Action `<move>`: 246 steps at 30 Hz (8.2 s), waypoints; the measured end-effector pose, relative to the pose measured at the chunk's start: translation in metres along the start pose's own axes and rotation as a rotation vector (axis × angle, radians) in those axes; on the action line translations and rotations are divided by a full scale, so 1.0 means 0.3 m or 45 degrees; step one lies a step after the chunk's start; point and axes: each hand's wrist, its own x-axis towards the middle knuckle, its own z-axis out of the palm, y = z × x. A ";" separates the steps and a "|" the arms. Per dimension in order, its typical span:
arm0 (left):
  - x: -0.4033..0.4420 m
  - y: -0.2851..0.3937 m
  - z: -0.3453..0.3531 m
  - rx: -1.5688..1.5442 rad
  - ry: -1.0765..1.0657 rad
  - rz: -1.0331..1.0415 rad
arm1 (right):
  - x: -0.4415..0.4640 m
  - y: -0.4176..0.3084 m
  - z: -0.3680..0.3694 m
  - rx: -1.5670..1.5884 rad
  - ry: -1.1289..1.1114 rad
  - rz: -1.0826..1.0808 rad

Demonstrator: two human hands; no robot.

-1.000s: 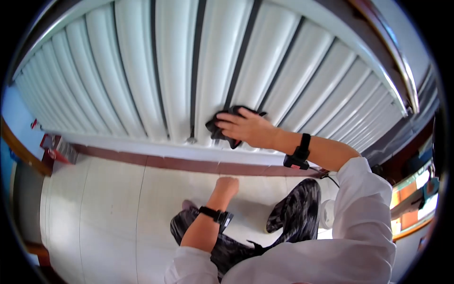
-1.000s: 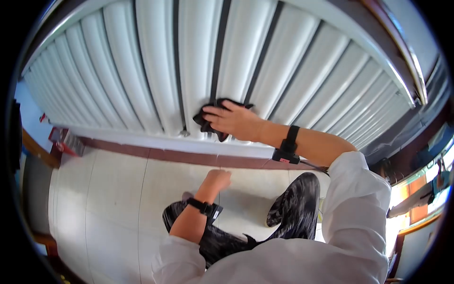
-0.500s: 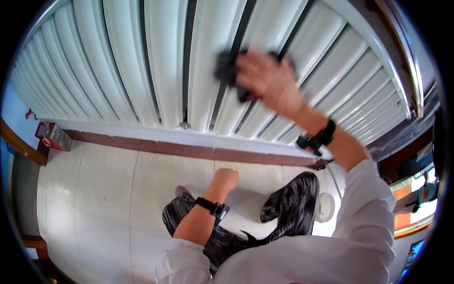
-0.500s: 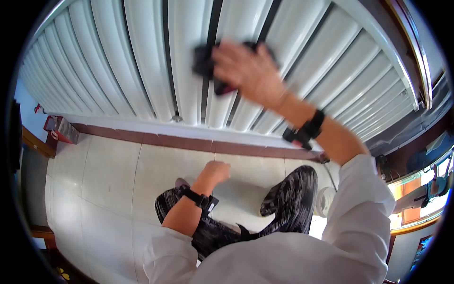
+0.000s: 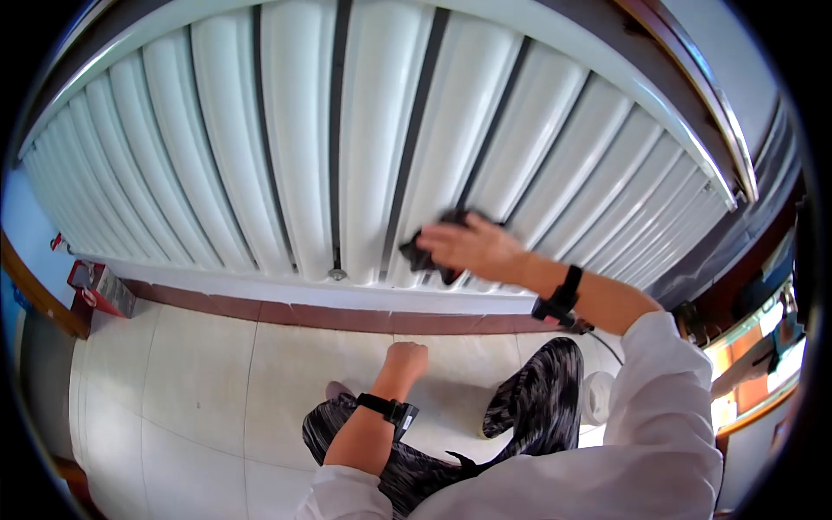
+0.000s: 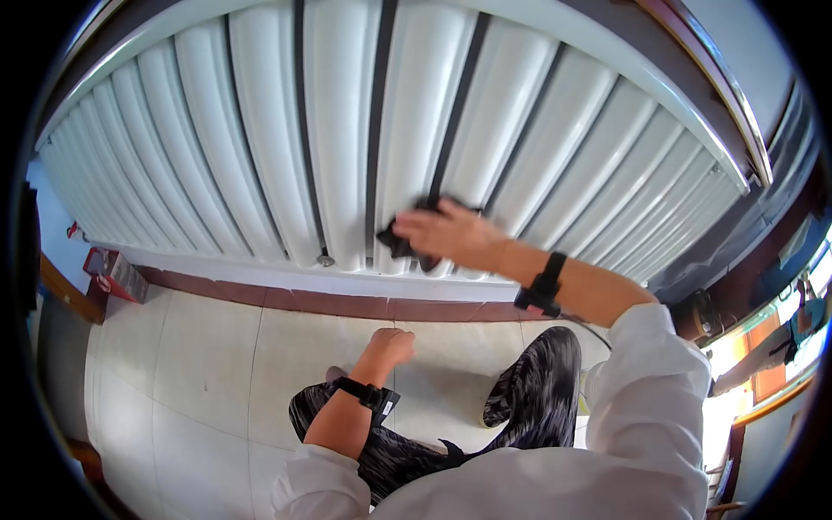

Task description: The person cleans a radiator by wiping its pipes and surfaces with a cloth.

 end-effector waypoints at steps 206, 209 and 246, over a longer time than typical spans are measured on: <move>-0.076 -0.044 -0.337 -2.183 1.072 0.159 | 0.241 0.418 -0.464 -0.307 0.807 0.720; -0.084 -0.052 -0.337 -2.178 1.066 0.188 | 0.256 0.330 -0.355 -0.172 0.730 0.673; -0.087 -0.075 -0.313 -2.137 1.181 -0.019 | 0.114 -0.114 0.066 0.022 0.073 0.044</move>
